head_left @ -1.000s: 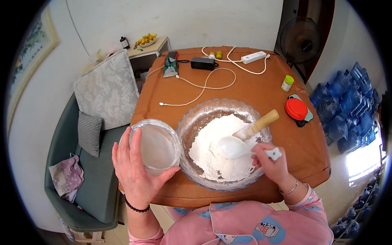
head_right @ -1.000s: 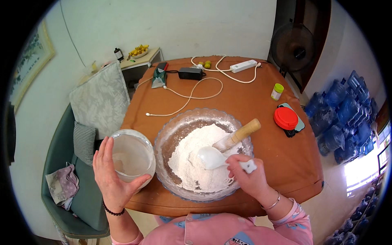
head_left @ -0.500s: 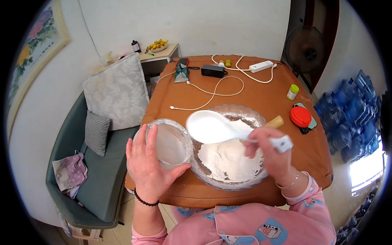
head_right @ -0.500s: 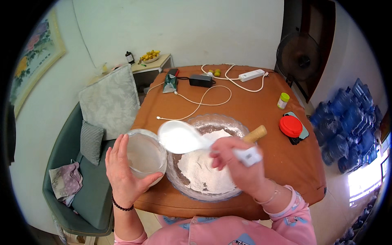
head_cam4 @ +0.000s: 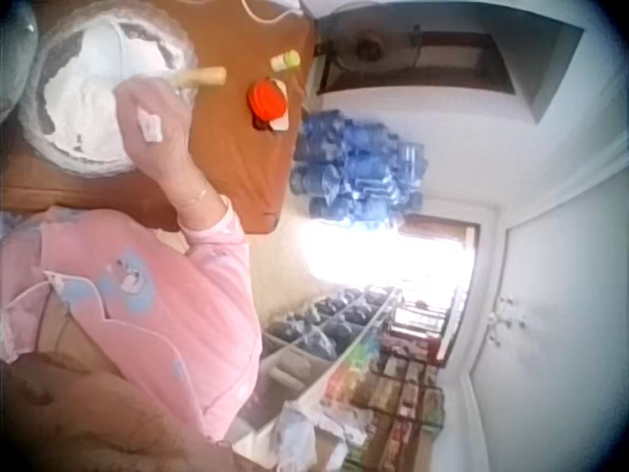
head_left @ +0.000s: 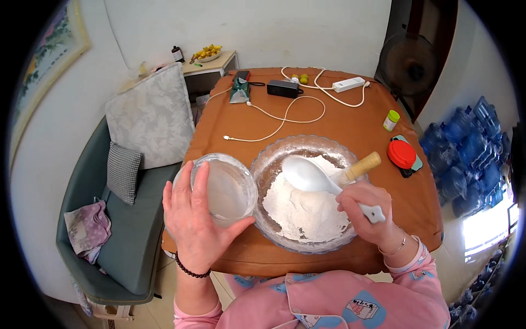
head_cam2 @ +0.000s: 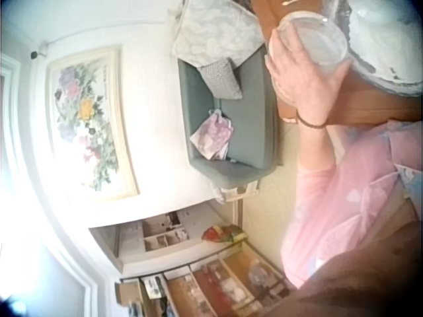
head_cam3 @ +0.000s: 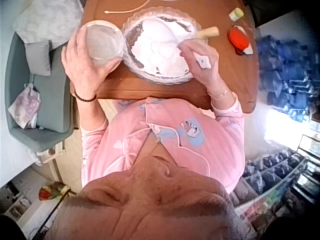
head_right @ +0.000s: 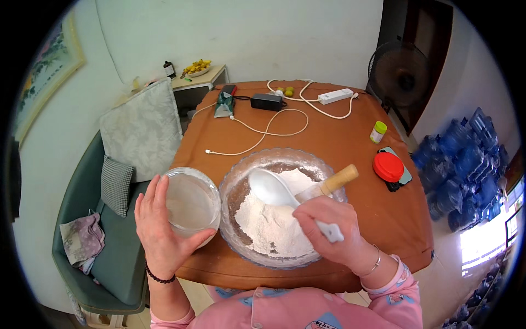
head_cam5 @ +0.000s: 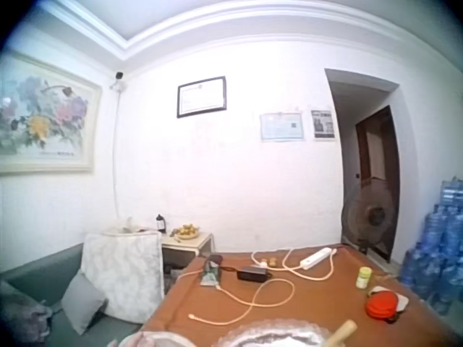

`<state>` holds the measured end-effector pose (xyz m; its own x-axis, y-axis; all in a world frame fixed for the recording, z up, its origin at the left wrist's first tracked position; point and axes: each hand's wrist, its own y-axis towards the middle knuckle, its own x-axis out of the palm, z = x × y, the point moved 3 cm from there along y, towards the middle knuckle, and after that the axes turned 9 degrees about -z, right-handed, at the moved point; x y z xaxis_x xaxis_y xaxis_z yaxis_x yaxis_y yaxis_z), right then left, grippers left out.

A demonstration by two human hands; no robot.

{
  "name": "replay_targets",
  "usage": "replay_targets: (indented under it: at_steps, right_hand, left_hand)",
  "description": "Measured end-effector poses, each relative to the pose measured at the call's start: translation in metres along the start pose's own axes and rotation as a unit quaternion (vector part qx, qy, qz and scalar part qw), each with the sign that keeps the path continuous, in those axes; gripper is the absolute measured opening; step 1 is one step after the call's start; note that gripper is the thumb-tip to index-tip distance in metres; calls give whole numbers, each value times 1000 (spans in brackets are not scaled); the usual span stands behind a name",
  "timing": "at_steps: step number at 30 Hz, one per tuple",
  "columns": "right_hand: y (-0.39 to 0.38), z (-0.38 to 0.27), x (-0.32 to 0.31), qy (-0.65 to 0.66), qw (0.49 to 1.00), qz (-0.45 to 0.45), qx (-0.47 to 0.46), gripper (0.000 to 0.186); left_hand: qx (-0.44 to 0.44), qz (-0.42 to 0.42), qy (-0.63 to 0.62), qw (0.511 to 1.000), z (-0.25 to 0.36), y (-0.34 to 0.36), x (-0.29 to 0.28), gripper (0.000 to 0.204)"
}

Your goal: The person mixes a white powder in a glass bowl using a wooden pestle and a white plastic spoon. They stir the powder in circular motions and occasionally scoop it into a clear plastic jar held in their left hand.

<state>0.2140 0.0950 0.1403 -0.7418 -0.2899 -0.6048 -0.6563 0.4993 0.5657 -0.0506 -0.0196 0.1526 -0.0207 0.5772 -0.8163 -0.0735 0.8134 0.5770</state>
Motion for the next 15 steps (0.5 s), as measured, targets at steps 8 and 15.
replay_targets:
  at_steps: [8,15]
  right_hand:
    - [-33,12,17,18,997,-60,39,8]
    - [-32,13,24,-66,994,-89,16,12]
  left_hand:
    - [1,-3,5,1000,1,2,0,109]
    - [2,1,5,1000,3,1,-2,105]
